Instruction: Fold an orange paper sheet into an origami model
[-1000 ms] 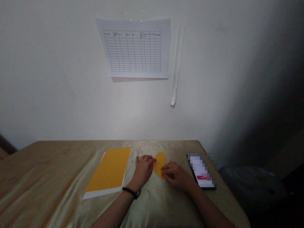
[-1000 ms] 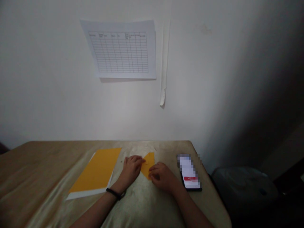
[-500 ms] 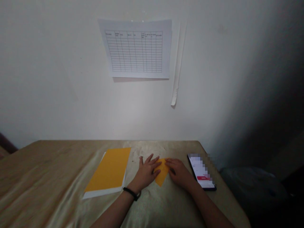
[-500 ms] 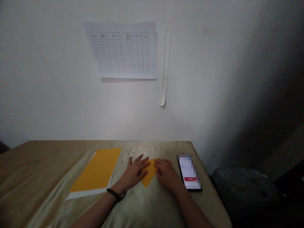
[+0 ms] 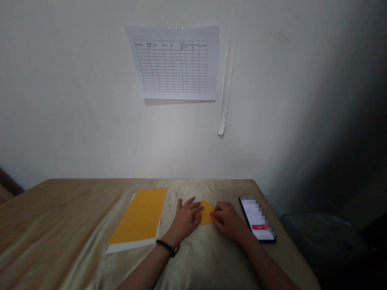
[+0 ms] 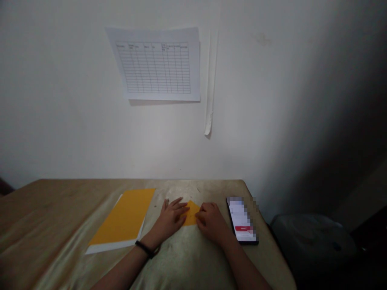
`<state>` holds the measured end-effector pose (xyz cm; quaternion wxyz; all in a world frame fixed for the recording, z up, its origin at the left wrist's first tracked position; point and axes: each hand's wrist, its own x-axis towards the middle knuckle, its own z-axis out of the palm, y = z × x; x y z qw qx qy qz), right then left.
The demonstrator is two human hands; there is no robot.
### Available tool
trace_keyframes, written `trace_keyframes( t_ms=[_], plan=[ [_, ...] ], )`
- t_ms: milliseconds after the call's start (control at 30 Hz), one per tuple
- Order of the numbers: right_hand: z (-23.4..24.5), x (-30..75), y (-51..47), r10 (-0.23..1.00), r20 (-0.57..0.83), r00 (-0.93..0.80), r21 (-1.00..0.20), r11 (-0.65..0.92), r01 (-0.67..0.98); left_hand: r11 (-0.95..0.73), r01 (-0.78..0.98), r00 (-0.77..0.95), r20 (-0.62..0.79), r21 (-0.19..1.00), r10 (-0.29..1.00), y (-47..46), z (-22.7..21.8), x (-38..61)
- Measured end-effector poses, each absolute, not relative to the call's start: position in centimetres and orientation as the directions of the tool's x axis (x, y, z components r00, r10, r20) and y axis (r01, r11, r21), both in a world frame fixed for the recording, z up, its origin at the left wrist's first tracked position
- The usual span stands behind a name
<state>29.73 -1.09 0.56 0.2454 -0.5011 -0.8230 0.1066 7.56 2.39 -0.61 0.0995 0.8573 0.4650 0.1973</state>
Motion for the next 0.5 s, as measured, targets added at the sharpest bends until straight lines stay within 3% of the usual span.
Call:
trace_keyframes(
  t_ms=[500],
  plan=[
    [-0.8, 29.4, -0.5, 0.863, 0.31, -0.398, -0.425, 0.501, 0.754, -0.553, 0.74, 0.486, 0.264, 0.382, 0.833, 2.6, -0.6, 7.6]
  ],
)
